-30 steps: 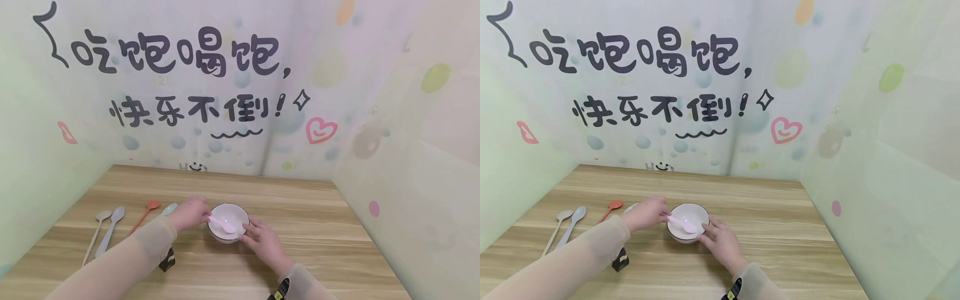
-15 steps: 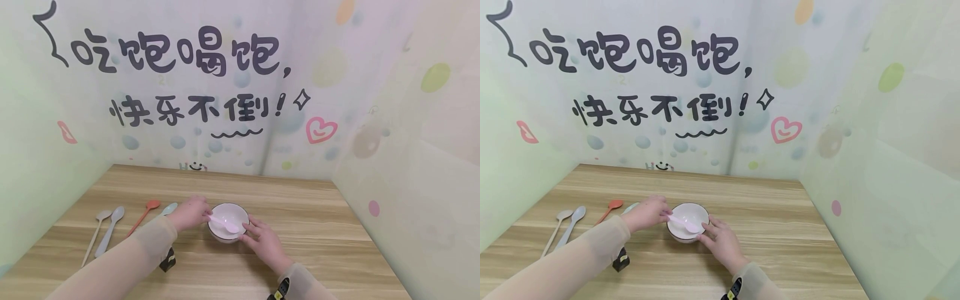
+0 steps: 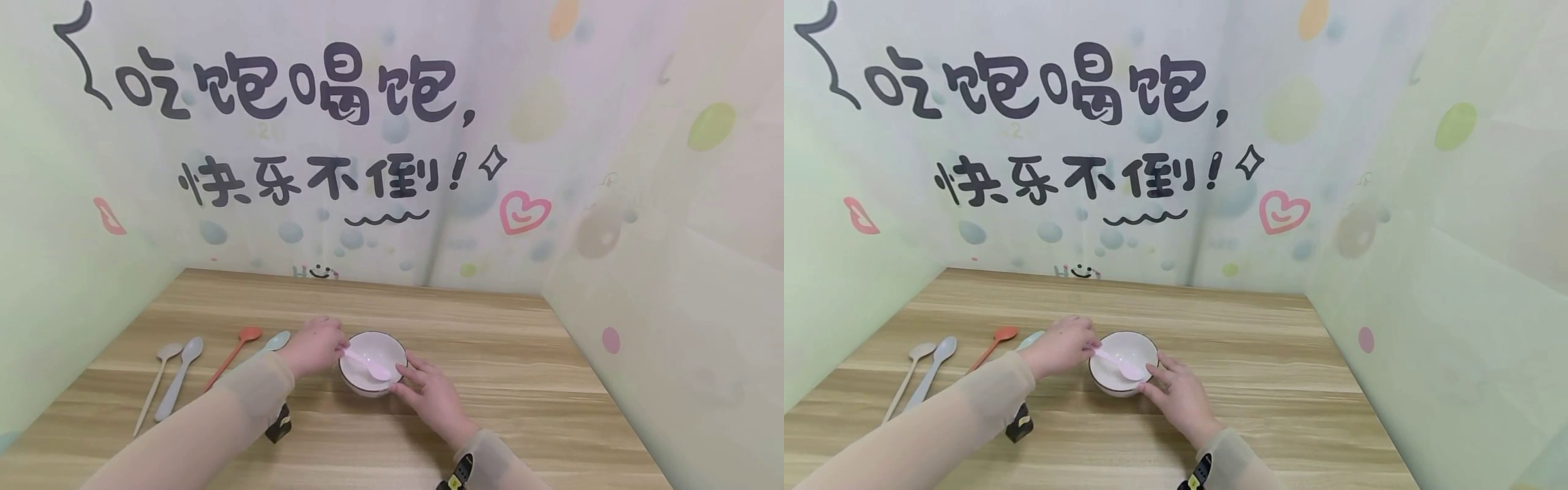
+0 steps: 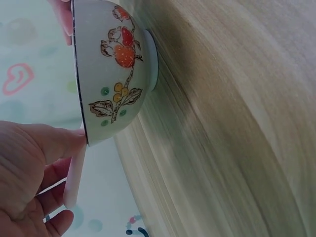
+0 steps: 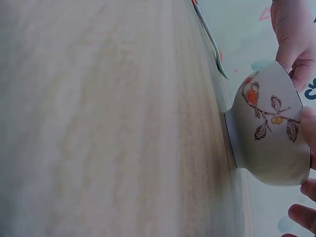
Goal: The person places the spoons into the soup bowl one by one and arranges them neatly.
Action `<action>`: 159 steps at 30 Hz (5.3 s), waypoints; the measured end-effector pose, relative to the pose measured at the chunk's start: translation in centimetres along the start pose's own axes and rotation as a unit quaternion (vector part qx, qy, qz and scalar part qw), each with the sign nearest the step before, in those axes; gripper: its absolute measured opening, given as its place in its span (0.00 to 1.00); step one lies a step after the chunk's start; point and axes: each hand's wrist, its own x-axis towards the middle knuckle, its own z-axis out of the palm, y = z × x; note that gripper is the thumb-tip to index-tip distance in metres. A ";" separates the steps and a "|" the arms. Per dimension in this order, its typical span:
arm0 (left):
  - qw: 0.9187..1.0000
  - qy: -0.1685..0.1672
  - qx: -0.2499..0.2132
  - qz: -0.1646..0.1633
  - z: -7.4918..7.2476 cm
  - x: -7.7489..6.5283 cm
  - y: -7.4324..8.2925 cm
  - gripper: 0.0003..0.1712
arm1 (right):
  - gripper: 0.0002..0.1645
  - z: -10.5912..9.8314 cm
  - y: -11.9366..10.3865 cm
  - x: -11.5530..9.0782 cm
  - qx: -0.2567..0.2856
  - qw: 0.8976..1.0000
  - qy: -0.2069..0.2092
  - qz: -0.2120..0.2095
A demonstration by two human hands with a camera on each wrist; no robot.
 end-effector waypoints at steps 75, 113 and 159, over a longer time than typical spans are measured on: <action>0.967 0.102 -0.198 -0.120 0.5 -7.2 -6.4 0.26 | 0.33 0.1 -0.1 0.0 0.003 1.000 0.003 0.013; 0.949 0.101 -0.166 -0.249 2.4 -10.9 -11.6 0.29 | 0.32 0.0 -0.1 -0.1 0.012 1.000 0.002 0.016; 0.948 0.094 -0.138 -0.272 3.4 -9.6 -11.8 0.20 | 0.34 0.1 0.0 0.1 0.012 1.000 -0.006 0.020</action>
